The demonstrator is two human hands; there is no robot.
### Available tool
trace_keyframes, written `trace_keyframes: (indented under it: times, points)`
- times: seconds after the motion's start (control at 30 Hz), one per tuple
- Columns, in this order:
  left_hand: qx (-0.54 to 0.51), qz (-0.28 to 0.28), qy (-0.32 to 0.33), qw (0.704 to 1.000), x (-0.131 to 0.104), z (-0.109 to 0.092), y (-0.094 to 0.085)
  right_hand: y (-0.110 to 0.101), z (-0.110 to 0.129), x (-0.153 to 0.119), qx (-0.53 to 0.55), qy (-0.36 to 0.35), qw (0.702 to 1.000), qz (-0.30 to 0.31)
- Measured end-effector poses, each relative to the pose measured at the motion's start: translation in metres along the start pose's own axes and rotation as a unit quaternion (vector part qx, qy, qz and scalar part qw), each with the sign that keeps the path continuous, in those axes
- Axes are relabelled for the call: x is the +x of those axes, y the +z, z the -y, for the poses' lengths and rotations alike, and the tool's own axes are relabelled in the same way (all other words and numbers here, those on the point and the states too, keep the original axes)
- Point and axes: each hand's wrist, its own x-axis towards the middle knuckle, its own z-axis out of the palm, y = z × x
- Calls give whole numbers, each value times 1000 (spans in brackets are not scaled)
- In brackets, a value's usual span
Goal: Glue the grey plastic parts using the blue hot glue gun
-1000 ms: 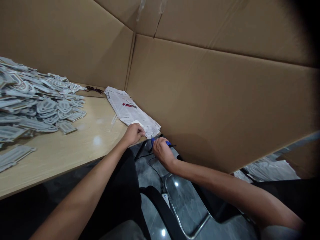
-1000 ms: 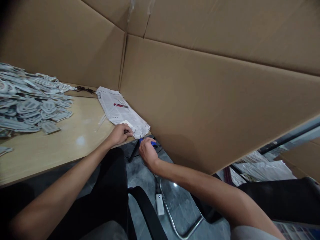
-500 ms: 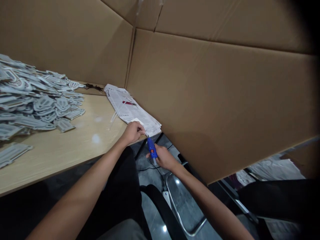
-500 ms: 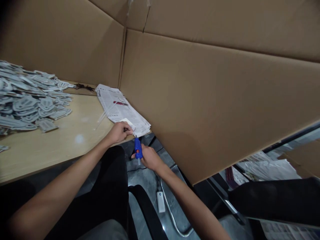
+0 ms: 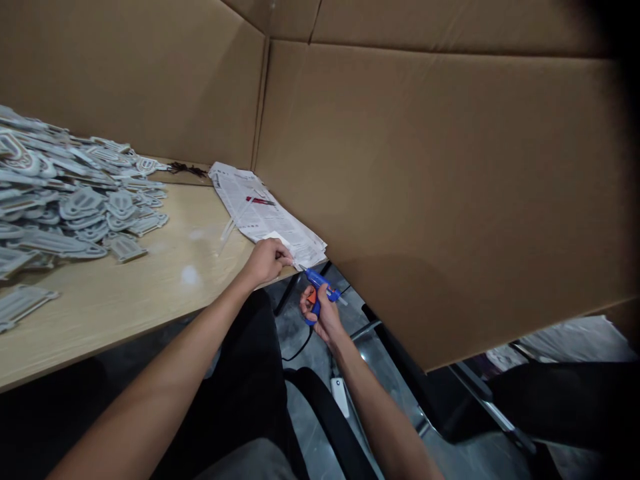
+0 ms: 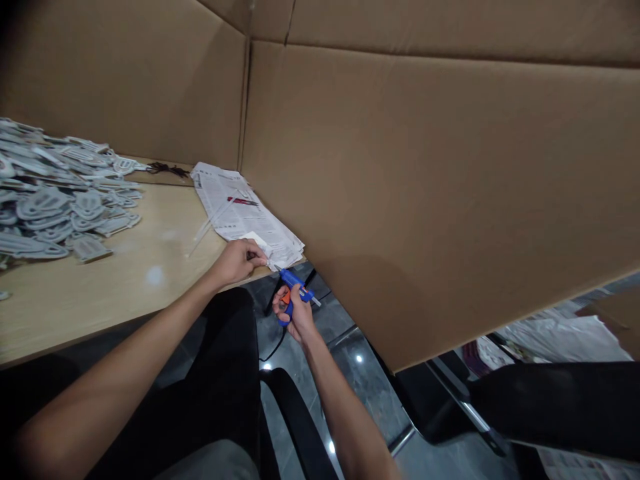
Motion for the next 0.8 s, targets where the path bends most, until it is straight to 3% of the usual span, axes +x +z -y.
trace_keyframes:
  times: [0.1,0.47,0.6,0.8]
  points:
    - [-2,7,2,1000,0,0,0,2,-4,1,46,-2,999,-26]
    - [-4,1,-16,1000,2,1,2,11,-3,-5,85,12,996,-30]
    - [-6,-6,-18,1000,2,1,2,20,7,-9,138,57,989,-12]
    - [-4,-1,-7,1000,2,2,2,33,29,-14,274,109,955,-17]
